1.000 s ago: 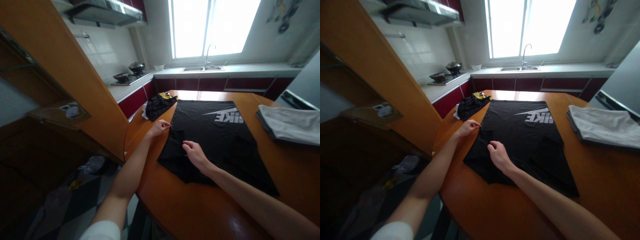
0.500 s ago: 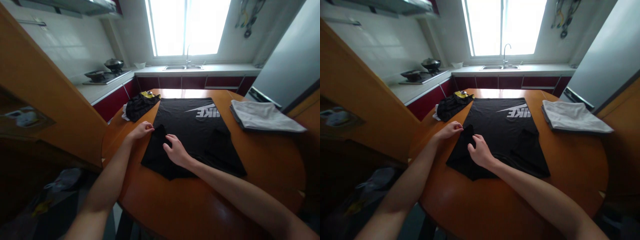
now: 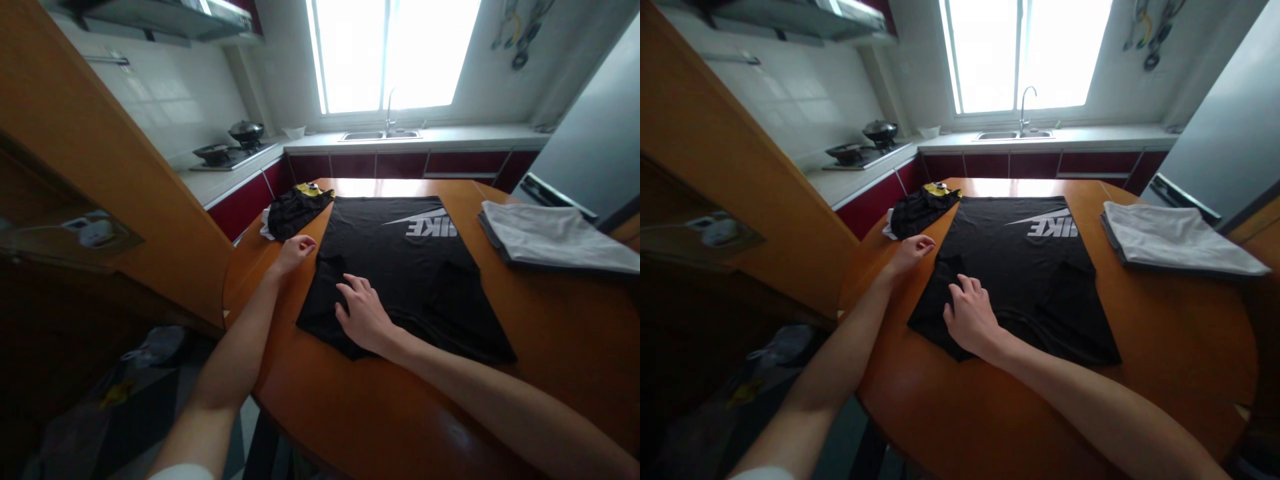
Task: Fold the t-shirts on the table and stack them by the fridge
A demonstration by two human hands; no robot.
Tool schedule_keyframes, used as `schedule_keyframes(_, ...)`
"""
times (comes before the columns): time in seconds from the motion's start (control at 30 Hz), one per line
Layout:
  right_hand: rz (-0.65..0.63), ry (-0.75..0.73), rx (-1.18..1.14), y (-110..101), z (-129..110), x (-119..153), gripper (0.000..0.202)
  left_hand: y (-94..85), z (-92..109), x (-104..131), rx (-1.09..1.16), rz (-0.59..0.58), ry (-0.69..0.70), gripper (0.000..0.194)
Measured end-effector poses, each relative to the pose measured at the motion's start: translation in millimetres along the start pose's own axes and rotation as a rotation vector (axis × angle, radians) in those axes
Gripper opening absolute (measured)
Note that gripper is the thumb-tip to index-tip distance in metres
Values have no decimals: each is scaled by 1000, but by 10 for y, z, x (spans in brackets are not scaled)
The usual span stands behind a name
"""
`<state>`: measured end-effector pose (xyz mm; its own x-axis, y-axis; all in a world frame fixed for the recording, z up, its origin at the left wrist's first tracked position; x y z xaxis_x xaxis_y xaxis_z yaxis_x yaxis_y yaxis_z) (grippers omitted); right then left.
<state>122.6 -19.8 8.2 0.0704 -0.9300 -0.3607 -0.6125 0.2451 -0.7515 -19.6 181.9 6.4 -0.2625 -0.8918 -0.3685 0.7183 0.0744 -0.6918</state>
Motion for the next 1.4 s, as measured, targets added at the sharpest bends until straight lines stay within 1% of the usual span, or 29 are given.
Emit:
schedule_keyframes(0.1,-20,-68,-3,40,-109,58,44,128,263,80,82,-84,112,27)
schedule_keyframes(0.17,-59,-146,-4,95,-190,105,45,289,451,173,120,-182,220,29)
schedule_keyframes(0.23,-120,-217,3,173,-243,163,47,499,559,292,72,-310,313,34)
schedule_keyframes(0.27,-154,-240,12,216,-251,192,49,604,558,347,8,-372,333,40)
schedule_keyframes(0.33,-220,-263,36,299,-243,245,51,771,471,430,-153,-471,325,53)
schedule_keyframes(0.4,-253,-261,66,348,-231,277,49,852,356,473,-279,-523,285,58)
schedule_keyframes(0.43,-248,-253,79,351,-232,279,49,869,320,486,-311,-538,274,58)
schedule_keyframes(0.5,-207,-247,85,330,-273,275,51,878,293,501,-330,-550,272,59)
schedule_keyframes(0.57,-191,-298,50,340,-386,298,56,868,293,502,-321,-548,278,60)
schedule_keyframes(0.63,-229,-380,6,409,-511,361,63,858,304,503,-305,-546,286,62)
schedule_keyframes(0.7,-280,-428,-4,493,-566,424,67,848,312,504,-299,-543,282,64)
schedule_keyframes(0.8,-308,-431,12,542,-549,457,67,834,324,504,-319,-538,265,63)
schedule_keyframes(0.97,-277,-400,24,445,-536,416,60,839,344,507,-349,-542,258,63)
schedule_keyframes(1.13,-234,-430,60,387,-574,399,58,832,311,456,-351,-503,259,64)
schedule_keyframes(1.2,-211,-447,79,379,-572,391,58,813,339,417,-362,-463,296,65)
schedule_keyframes(1.3,-177,-471,124,373,-557,375,56,792,498,401,-358,-393,423,64)
schedule_keyframes(1.37,-167,-492,150,377,-555,371,56,821,591,439,-350,-388,485,64)
schedule_keyframes(1.4,-167,-504,159,381,-558,373,57,855,606,466,-359,-404,491,64)
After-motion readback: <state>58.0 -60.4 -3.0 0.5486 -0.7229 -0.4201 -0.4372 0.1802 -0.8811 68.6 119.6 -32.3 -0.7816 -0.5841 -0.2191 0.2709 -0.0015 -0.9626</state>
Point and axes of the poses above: each hand's wrist, its own x-axis away from the middle knuckle, its own y-axis out of the palm, z = x × y, the point moved 10 cm from there along -x, towards the middle knuckle, and after that the axes turned 10 degrees about z, right-handed, at the moved point
